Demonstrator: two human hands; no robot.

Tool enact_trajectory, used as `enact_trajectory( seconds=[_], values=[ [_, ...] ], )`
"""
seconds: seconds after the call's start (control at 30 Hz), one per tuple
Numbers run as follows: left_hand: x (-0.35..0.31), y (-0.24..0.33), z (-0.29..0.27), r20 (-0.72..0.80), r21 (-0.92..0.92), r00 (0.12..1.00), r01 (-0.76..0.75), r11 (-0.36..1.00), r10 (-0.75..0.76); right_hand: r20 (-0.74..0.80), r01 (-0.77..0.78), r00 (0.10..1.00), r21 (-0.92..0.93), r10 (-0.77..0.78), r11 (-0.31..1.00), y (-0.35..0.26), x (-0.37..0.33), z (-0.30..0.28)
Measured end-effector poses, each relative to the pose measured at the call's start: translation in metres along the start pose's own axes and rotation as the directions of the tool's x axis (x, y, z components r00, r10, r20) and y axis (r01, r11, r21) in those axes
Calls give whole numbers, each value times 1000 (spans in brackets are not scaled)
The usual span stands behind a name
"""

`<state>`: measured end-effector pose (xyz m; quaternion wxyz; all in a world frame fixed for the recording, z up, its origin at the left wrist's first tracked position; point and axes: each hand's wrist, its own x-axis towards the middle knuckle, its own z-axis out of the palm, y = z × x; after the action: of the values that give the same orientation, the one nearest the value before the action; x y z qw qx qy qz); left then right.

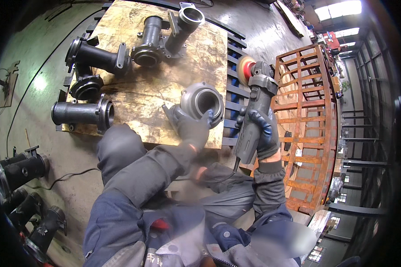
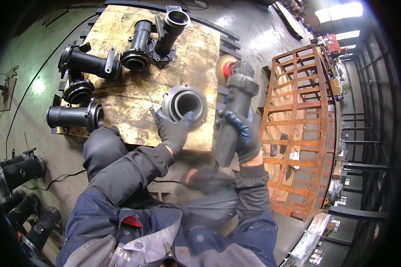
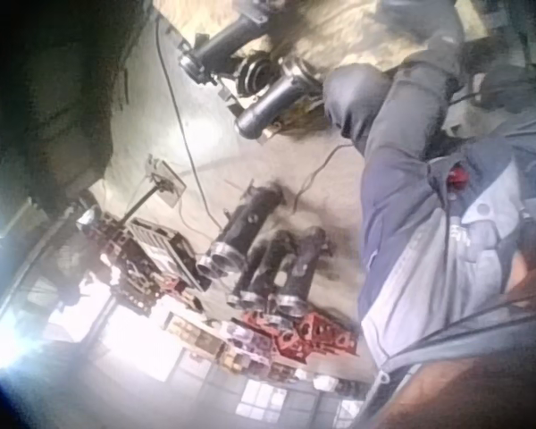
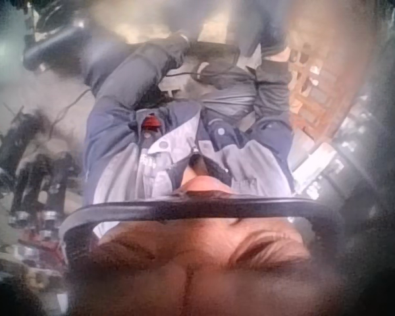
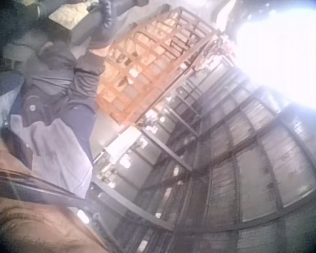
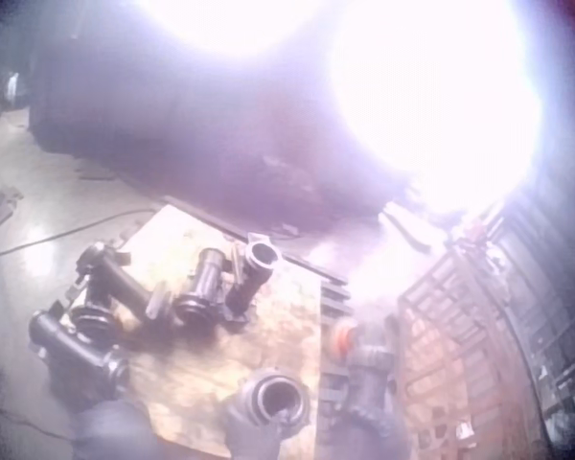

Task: The person uses an angle grinder to smooth the surfaces of several black metal parts placed on a wooden workbench. They rotate each part to grind different sides and then set them aside.

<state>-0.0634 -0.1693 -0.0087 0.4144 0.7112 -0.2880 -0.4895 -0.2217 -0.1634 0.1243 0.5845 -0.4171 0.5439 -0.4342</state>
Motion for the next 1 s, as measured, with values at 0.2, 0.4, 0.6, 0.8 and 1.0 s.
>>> enact_trajectory(
  seconds=[0.2, 0.4, 0.6, 0.8, 1.0],
  values=[
    [42, 19, -11, 123, 103, 992, 0, 995, -13, -84, -38, 996, -100, 29, 994, 4, -11, -19],
    [48, 15, -28, 7, 229, 834, -538, 811, 552, -22, -43, 999, -68, 41, 997, 0, -4, -1],
    [-9, 12, -46, 180, -137, 285, -941, 310, 942, 42, -100, 993, -137, 107, 985, 7, 27, -6],
    [-35, 4, -36, 651, -153, 639, -419, 895, 410, 188, -123, 969, -201, 162, 972, 4, 67, 3],
    [-21, 14, -18, 727, -353, 606, -73, 933, 322, 368, -49, 910, -362, 191, 931, -6, 97, 1]
  ],
)
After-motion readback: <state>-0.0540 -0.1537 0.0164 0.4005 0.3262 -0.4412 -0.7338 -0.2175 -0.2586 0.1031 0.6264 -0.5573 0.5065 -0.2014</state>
